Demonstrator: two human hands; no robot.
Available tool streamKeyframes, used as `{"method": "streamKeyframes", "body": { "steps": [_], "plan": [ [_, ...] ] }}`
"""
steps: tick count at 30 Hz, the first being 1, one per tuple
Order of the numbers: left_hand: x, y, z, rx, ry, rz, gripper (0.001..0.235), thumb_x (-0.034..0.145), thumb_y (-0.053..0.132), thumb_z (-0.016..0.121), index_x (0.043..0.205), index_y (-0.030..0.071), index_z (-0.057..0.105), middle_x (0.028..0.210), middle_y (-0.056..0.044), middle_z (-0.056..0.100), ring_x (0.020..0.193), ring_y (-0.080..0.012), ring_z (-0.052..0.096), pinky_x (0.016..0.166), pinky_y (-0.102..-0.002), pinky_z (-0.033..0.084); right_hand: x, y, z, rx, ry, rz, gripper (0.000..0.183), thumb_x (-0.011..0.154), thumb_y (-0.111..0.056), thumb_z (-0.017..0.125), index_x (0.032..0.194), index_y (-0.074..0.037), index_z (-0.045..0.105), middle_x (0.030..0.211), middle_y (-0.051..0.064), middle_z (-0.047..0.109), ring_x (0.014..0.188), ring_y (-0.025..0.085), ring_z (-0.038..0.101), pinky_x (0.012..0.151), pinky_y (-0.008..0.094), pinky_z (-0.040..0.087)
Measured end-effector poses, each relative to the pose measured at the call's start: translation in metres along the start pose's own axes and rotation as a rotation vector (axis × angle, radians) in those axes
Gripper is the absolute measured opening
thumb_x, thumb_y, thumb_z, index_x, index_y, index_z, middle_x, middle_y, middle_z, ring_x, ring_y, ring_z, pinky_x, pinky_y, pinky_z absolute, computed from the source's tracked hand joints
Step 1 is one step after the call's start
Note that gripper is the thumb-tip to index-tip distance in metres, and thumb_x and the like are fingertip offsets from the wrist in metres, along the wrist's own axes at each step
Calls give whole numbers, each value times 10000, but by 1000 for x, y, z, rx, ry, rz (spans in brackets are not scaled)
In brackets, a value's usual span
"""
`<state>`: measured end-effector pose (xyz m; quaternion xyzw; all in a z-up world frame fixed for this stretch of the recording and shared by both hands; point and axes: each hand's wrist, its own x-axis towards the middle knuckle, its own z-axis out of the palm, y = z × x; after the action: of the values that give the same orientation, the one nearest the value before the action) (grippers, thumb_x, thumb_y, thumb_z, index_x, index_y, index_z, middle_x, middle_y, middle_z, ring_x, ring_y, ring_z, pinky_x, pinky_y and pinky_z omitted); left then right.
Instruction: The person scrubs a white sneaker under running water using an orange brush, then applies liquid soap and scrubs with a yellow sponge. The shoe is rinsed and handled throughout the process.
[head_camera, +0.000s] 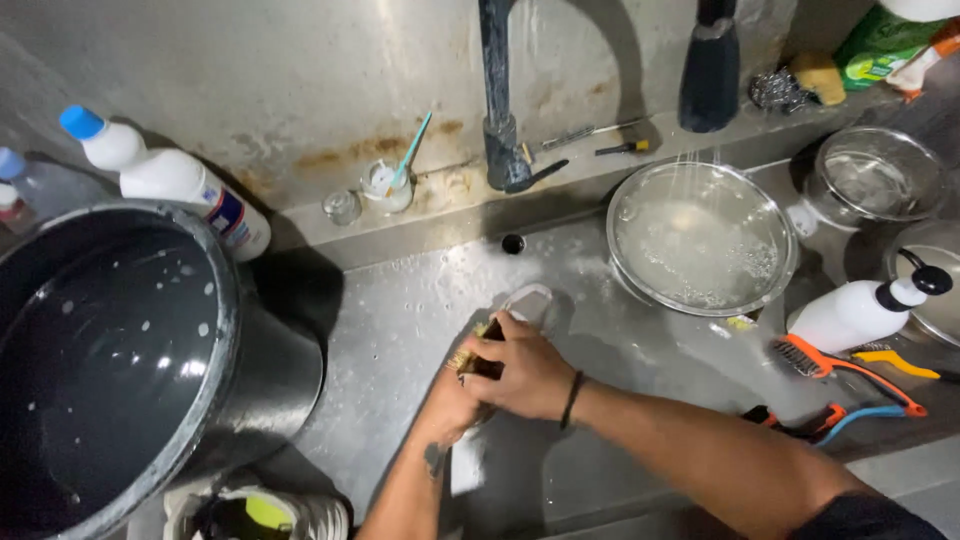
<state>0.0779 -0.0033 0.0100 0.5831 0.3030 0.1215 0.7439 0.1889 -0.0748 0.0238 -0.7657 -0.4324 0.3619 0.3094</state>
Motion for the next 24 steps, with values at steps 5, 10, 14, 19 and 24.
{"method": "streamKeyframes", "body": {
  "steps": [5, 10, 14, 19, 24],
  "plan": [
    [-6, -70, -16, 18, 94, -84, 813, 815, -45, 771, 1516, 124, 394, 1081, -125, 634, 889, -183, 699, 777, -279, 604, 23, 15, -52, -132, 214, -126, 421, 881, -239, 672, 504, -122, 527, 431, -56, 499, 394, 179, 470, 487, 283, 454],
    [-16, -44, -17, -6, 28, 20, 888, 804, 9, 818, 1561, 108, 364, 1395, -215, 562, 1188, -254, 582, 1013, -400, 543, 16, 39, -10, -111, 99, -310, 295, 896, -371, 685, 971, -105, 581, 1006, 228, 466, 905, 397, 430, 895, 424, 399],
    [-17, -36, -18, -251, -80, -57, 1001, 828, -86, 693, 1624, 226, 173, 1279, -124, 608, 1022, -162, 610, 797, -302, 547, -1, 15, -5, -68, 234, -148, 313, 612, -412, 794, 882, -254, 801, 1030, 38, 686, 954, 234, 673, 874, 399, 510],
    [-38, -8, -16, 164, -12, -71, 1025, 831, -39, 700, 1648, 150, 112, 1008, -213, 682, 834, -231, 690, 693, -306, 593, 13, 74, -20, -163, 98, -91, 523, 806, -375, 757, 1186, -87, 542, 1307, 192, 574, 1276, 450, 524, 985, 543, 540],
    [-25, -48, -27, 262, 129, -93, 625, 917, 193, 635, 1518, 126, 477, 1020, -208, 746, 955, -261, 701, 817, -414, 568, -11, 68, -123, -79, 406, -22, 409, 792, -320, 740, 1068, -28, 662, 1117, 216, 564, 1127, 494, 600, 869, 583, 568]
  ]
}}
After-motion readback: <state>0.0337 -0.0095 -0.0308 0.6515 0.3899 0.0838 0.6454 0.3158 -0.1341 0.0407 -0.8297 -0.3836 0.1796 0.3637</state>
